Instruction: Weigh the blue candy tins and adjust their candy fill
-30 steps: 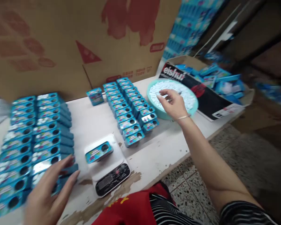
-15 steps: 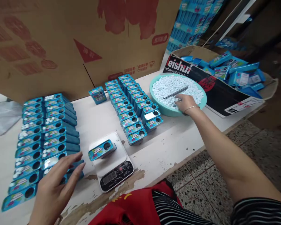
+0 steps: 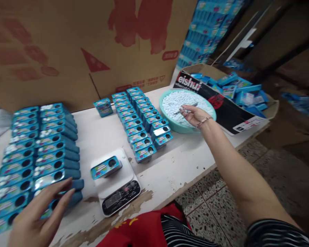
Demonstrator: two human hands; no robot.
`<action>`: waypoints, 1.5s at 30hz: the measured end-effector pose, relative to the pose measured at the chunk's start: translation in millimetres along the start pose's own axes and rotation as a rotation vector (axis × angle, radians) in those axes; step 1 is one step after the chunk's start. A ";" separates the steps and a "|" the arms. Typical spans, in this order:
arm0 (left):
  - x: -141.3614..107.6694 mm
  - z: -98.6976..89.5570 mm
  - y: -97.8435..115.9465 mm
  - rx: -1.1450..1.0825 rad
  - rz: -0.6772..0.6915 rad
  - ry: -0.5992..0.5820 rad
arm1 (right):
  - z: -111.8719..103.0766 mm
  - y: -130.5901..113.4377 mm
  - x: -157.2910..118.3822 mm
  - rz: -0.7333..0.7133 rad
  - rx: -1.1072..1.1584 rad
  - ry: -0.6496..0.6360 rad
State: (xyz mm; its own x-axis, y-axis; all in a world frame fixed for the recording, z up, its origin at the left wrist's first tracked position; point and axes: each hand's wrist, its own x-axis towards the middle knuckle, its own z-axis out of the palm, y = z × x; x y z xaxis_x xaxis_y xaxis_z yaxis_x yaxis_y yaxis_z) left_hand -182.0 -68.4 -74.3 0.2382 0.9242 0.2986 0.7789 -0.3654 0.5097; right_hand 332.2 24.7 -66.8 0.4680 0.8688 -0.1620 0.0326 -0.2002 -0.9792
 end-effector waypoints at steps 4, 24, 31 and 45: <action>-9.4 -3.4 3.1 0.015 0.041 -0.020 | 58.9 -15.1 -34.8 0.013 0.218 -0.251; -37.2 -1.7 7.9 -0.089 0.018 0.012 | 200.2 -32.3 -166.4 -0.601 -0.894 -0.960; -39.6 -0.7 5.0 -0.114 0.007 -0.014 | 204.2 -33.7 -172.3 -0.634 -0.999 -1.009; -37.1 1.3 9.0 -0.099 -0.010 -0.019 | 203.7 -44.2 -175.3 -0.701 -1.028 -0.920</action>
State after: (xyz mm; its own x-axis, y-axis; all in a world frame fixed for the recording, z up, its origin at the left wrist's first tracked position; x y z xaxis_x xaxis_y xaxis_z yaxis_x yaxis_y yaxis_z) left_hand -183.0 -105.8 -81.8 0.2428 0.9293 0.2782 0.7200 -0.3649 0.5903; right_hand 68.8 -26.5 -19.9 -0.5738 0.8107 -0.1163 0.7588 0.4728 -0.4479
